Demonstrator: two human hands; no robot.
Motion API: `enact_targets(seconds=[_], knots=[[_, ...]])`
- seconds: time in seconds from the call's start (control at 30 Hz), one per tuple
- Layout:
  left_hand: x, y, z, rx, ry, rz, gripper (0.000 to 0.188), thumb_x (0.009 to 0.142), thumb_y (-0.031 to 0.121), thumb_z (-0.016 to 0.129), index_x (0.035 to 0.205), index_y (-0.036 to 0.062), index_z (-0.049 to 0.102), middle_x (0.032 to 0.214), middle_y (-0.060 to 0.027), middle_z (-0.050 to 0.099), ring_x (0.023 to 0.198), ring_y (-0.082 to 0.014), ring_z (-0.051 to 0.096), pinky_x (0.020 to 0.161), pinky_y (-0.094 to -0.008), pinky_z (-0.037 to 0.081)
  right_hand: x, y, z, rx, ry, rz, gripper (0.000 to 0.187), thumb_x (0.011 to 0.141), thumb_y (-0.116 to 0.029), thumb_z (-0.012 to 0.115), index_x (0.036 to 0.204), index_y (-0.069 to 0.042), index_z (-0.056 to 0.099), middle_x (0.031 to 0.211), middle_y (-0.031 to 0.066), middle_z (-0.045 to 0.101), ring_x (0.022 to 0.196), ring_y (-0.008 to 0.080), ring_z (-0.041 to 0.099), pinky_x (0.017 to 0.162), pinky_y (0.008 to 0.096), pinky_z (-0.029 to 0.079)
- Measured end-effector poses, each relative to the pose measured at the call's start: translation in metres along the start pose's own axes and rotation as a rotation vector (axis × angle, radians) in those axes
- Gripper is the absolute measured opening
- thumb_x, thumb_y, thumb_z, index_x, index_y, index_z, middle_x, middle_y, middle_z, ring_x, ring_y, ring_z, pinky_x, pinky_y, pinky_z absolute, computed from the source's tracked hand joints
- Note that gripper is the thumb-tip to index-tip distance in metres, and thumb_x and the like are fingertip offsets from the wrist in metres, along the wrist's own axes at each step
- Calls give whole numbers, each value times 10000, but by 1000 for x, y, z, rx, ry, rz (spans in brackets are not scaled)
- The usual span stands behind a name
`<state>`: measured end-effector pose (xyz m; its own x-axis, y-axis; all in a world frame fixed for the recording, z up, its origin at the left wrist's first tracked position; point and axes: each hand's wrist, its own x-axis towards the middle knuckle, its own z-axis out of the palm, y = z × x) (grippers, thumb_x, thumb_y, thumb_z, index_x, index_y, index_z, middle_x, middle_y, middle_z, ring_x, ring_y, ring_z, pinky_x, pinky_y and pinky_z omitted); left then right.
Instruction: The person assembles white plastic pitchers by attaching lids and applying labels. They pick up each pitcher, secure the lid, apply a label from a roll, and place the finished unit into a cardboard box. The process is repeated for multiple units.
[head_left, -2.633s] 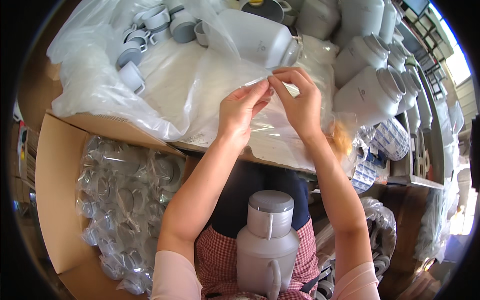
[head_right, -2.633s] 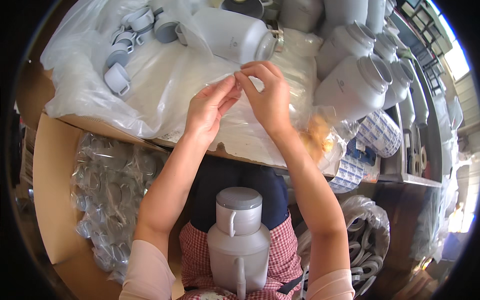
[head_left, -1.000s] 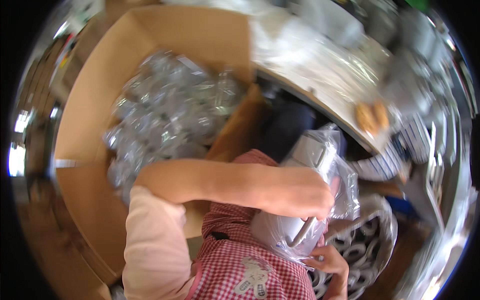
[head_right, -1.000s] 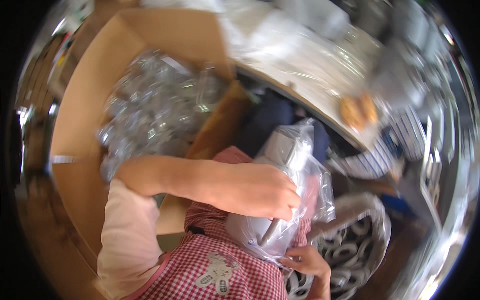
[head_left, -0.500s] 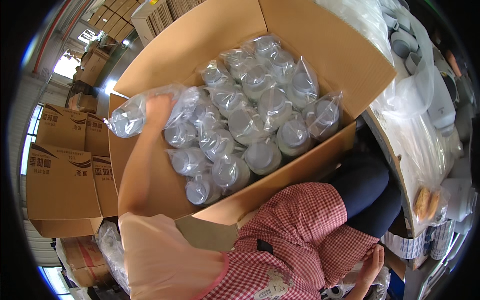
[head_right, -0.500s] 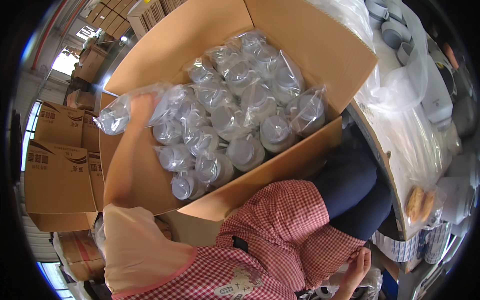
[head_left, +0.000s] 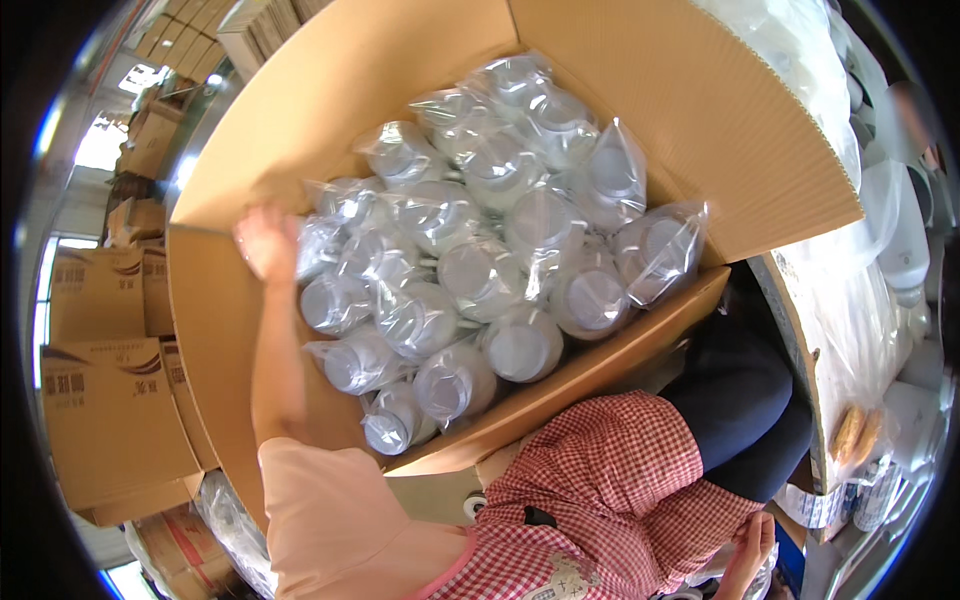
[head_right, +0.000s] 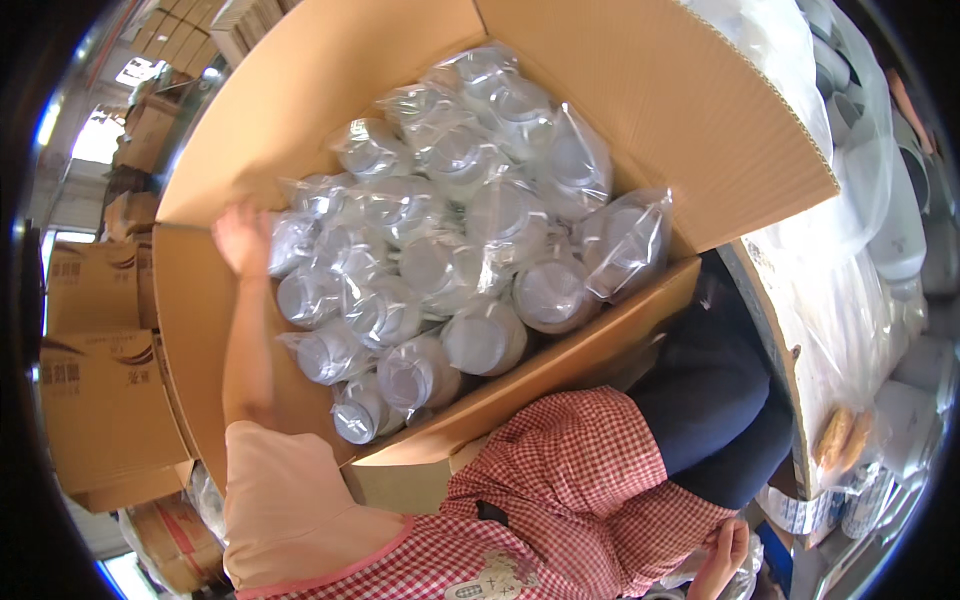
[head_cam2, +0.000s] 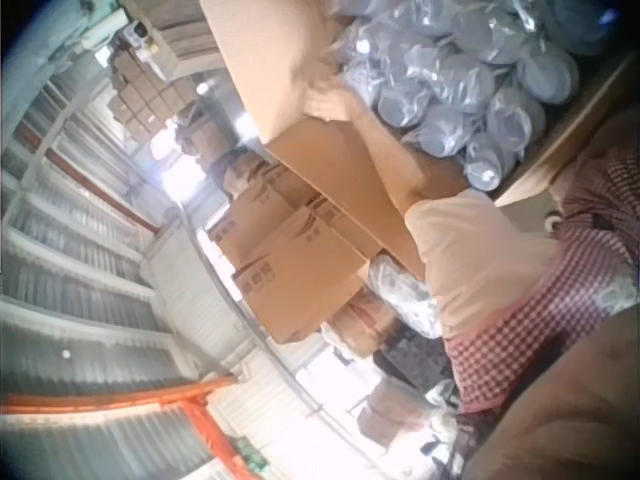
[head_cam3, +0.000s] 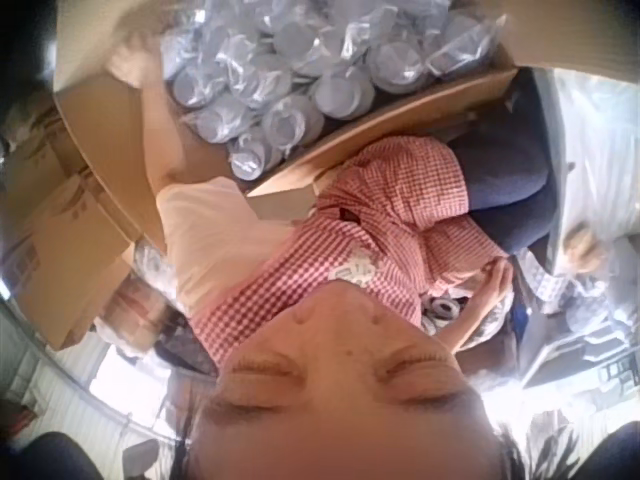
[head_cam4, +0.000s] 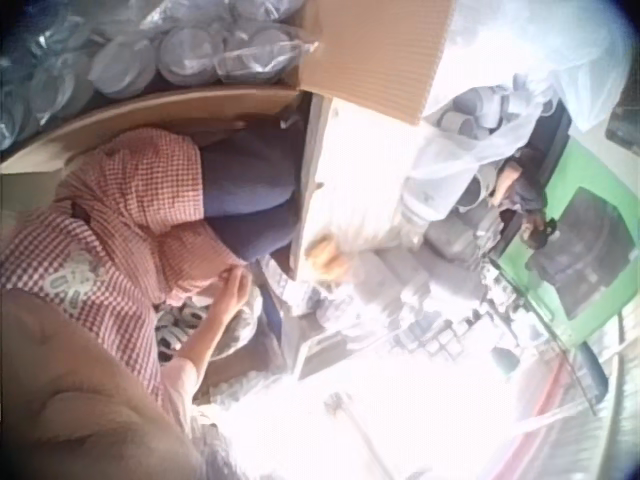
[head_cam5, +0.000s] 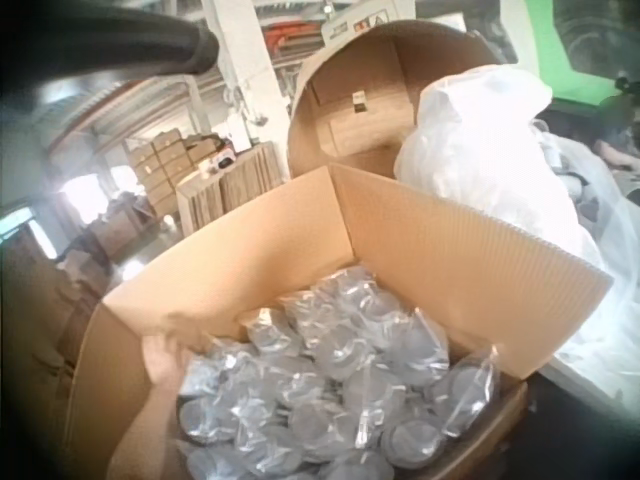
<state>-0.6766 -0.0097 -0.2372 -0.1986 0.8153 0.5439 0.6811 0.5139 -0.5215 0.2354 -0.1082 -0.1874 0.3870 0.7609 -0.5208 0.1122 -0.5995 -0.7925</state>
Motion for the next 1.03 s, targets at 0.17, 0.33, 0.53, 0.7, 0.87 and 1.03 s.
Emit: enact_targets(seconds=[0.17,0.33,0.53,0.7,0.87,1.03], knots=[[-5,-39,50,-424,-533,-425,685,953,608,640,1378,72,673,1419,-214,643,1321,-398,595,1134,-493,452,-1,-14,21,3,121,2,205,1050,-186,656,879,-76,627,721,-57,522,619,28,427,544,216,308],[-14,-8,98,-520,-521,-90,547,1063,451,545,1326,-8,683,1383,-240,659,1246,-417,631,1080,-478,485,-11,-9,26,18,203,-13,243,1051,-235,682,882,-68,630,743,-44,580,642,48,511,572,228,375],[-14,4,129,-188,-689,-167,439,1120,306,469,1374,-12,635,1371,-210,657,1246,-382,639,1072,-465,502,3,-21,11,-60,423,-235,190,1043,-219,688,1078,-33,672,868,3,684,758,79,613,696,255,500],[12,36,107,-389,-378,-353,441,1118,310,483,1369,-20,634,1371,-227,651,1260,-375,631,1063,-456,507,89,-45,-41,-436,833,-652,493,908,-121,773,1344,-9,572,1231,161,632,1134,268,635,972,397,534],[42,94,27,-1127,260,-313,444,1116,315,497,1365,-28,632,1372,-243,644,1275,-369,623,1054,-447,511,120,-49,-46,-453,745,-771,775,844,33,639,1566,-2,360,1462,239,521,1336,360,556,1097,433,499],[45,245,-202,-1405,21,141,418,1092,150,590,1480,10,525,1467,-170,555,1346,-296,544,1183,-432,404,145,-42,-73,-218,651,-626,751,884,16,673,1570,-36,371,1470,200,545,1326,317,577,1085,410,511]])
